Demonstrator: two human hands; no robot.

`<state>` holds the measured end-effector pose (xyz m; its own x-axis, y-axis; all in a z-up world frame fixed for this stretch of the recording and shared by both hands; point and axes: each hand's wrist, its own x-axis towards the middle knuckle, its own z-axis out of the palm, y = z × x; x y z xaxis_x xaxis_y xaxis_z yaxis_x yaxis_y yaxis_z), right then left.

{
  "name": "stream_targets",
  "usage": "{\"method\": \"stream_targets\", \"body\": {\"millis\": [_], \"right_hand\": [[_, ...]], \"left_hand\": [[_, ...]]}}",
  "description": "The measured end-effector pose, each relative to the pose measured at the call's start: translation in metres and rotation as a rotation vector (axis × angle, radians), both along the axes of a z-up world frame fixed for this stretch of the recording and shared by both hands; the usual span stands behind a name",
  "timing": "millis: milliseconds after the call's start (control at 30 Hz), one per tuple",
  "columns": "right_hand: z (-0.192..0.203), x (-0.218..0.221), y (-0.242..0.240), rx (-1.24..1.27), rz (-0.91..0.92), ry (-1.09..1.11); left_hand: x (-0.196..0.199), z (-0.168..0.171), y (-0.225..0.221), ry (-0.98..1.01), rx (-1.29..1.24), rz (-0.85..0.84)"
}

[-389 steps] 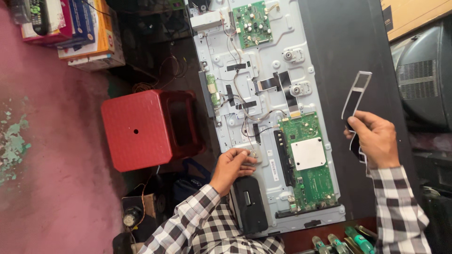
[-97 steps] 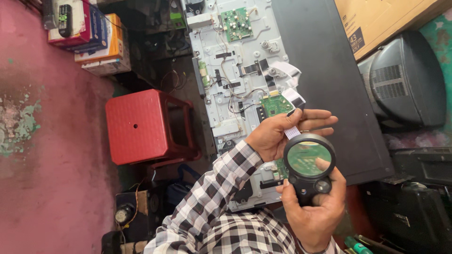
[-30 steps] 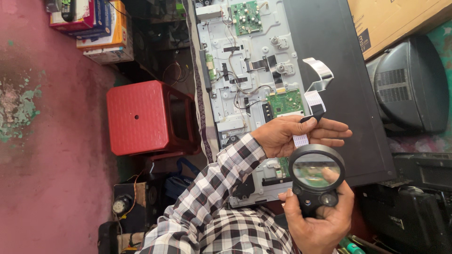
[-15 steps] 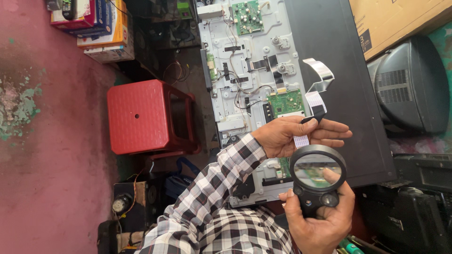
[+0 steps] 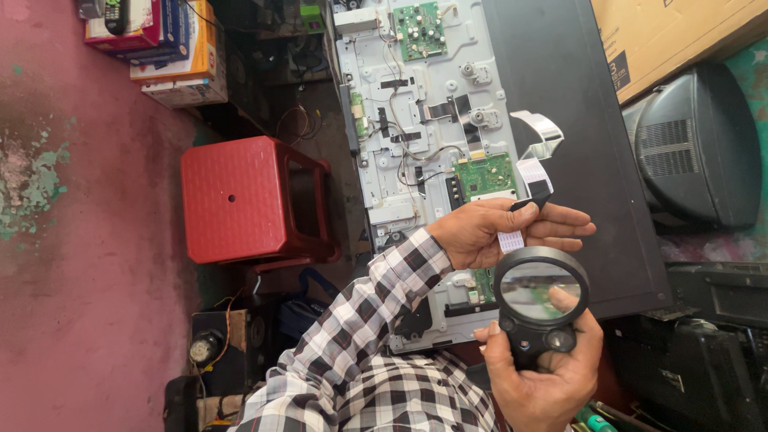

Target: The person inspects a flat ribbon cable using a magnifying glass, then reconnects the cable to a circuit board inside an open television chassis. The person also adjusts a small wire harness near the board.

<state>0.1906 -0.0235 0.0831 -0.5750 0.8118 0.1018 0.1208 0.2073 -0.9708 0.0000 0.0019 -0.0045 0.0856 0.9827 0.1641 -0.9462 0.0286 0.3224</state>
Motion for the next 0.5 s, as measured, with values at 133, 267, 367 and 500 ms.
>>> {"method": "stream_targets", "body": {"millis": [133, 267, 367, 500], "right_hand": [[0.0002, 0.0008, 0.0014, -0.007, -0.003, -0.022], [0.0011, -0.0002, 0.0013, 0.008, -0.003, -0.024], [0.0019, -0.0009, 0.0023, 0.023, 0.009, -0.016], [-0.0044, 0.0039, 0.0012, 0.011, -0.015, -0.024]], "left_hand": [[-0.0002, 0.0003, -0.0004, 0.001, 0.004, -0.003], [0.0006, 0.0003, -0.0012, -0.015, -0.005, -0.004], [0.0000, -0.0001, -0.0012, -0.016, -0.003, -0.013], [-0.0004, -0.0027, -0.0009, 0.017, 0.009, -0.010]]}}
